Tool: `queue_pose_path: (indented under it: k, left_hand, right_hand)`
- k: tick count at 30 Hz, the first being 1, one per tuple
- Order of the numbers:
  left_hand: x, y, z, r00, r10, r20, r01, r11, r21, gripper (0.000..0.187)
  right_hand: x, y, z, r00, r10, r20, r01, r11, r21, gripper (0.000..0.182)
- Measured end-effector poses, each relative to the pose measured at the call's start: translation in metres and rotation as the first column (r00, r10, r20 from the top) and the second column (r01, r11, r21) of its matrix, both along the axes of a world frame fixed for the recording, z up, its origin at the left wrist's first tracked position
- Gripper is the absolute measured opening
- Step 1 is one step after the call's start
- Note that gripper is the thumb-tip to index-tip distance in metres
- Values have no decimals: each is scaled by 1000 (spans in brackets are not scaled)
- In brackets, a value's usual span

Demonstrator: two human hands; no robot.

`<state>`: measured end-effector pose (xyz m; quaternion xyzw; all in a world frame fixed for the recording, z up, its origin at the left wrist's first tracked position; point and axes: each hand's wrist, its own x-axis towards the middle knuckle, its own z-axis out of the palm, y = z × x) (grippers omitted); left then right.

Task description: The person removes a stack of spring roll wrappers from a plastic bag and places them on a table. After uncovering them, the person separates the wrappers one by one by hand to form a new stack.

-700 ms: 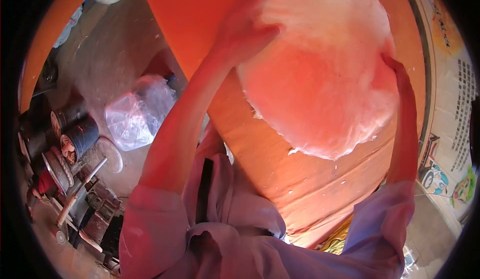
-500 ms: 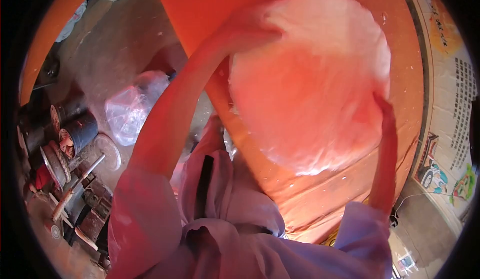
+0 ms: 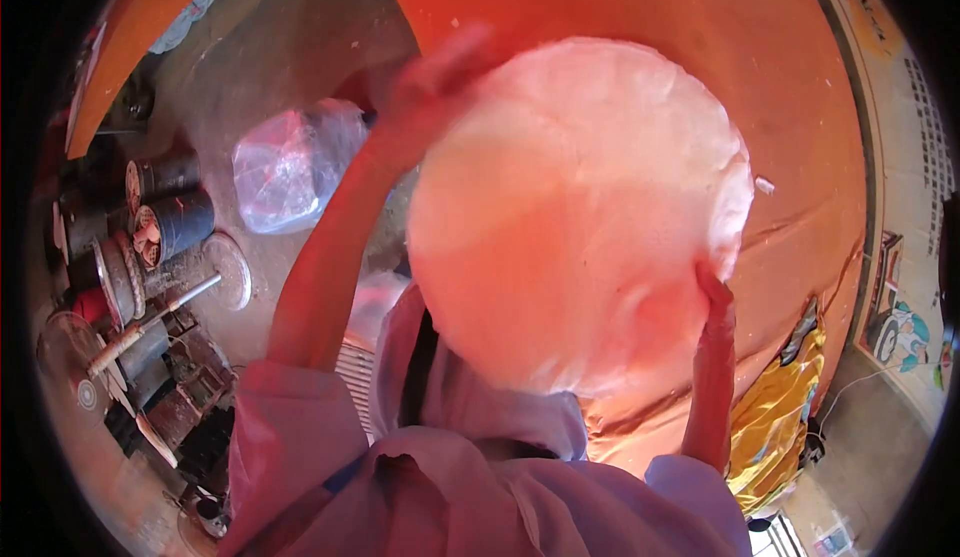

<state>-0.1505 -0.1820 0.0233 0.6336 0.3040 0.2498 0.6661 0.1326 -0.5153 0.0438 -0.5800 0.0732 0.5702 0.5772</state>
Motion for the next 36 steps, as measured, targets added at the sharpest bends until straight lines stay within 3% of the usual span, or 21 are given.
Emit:
queue_pose_path:
  k: [2,4,6,8,12,14,17,18,20,23,25,26,28,31,34,36]
  left_hand:
    - [-31,-14,3,872,462,164,-420,876,-239,58]
    - [-73,-49,-34,770,629,-108,-620,696,-363,51]
    - [-107,-96,-79,896,440,-59,-341,597,-726,47]
    - [-65,-147,-41,846,506,168,-273,682,-679,47]
    - [-45,-165,-15,726,675,134,-309,494,-813,48]
    - [-58,-164,-14,726,678,117,-219,388,-895,48]
    - [-71,-181,-34,757,634,159,-210,466,-860,48]
    - [-71,-180,-39,759,631,158,-174,431,-885,48]
    - [-73,-176,-49,765,628,143,-121,357,-926,48]
    - [-70,-155,-38,807,559,190,-29,359,-933,51]
    - [-71,-136,-43,793,538,285,51,408,-912,54]
    - [-65,-131,-48,818,507,271,8,461,-887,55]
    - [-57,-126,-60,867,439,237,-60,564,-824,58]
    - [-63,-123,-64,833,471,290,39,473,-880,57]
    - [-65,-124,-51,833,443,332,44,544,-838,52]
    - [-65,-129,-53,843,420,335,78,521,-850,48]
  right_hand:
    - [5,-3,-5,1000,16,-8,-16,1000,23,49]
    - [8,-2,-15,997,46,-69,-42,997,64,46]
    - [5,-3,-19,995,29,-95,-20,995,95,44]
    - [8,0,-22,995,24,-98,-13,994,107,43]
    - [24,-25,-36,996,72,-45,-69,995,67,43]
    - [18,-36,-36,993,97,63,-98,995,11,47]
    - [-1,-54,-26,947,118,299,-84,989,-124,56]
    - [4,-59,-28,936,128,329,-90,988,-128,57]
    - [22,-71,-40,928,148,342,-122,988,-97,59]
    - [60,-90,-65,913,179,366,-186,982,-17,62]
    - [93,-103,-85,893,198,404,-234,971,40,64]
    - [107,-109,-97,890,203,410,-256,963,80,65]
    - [110,-112,-107,913,193,360,-271,946,179,67]
    - [66,-100,-87,974,165,157,-208,924,322,77]
    - [26,-75,-50,980,182,77,-197,923,329,78]
    - [25,-68,-40,977,198,74,-211,926,314,75]
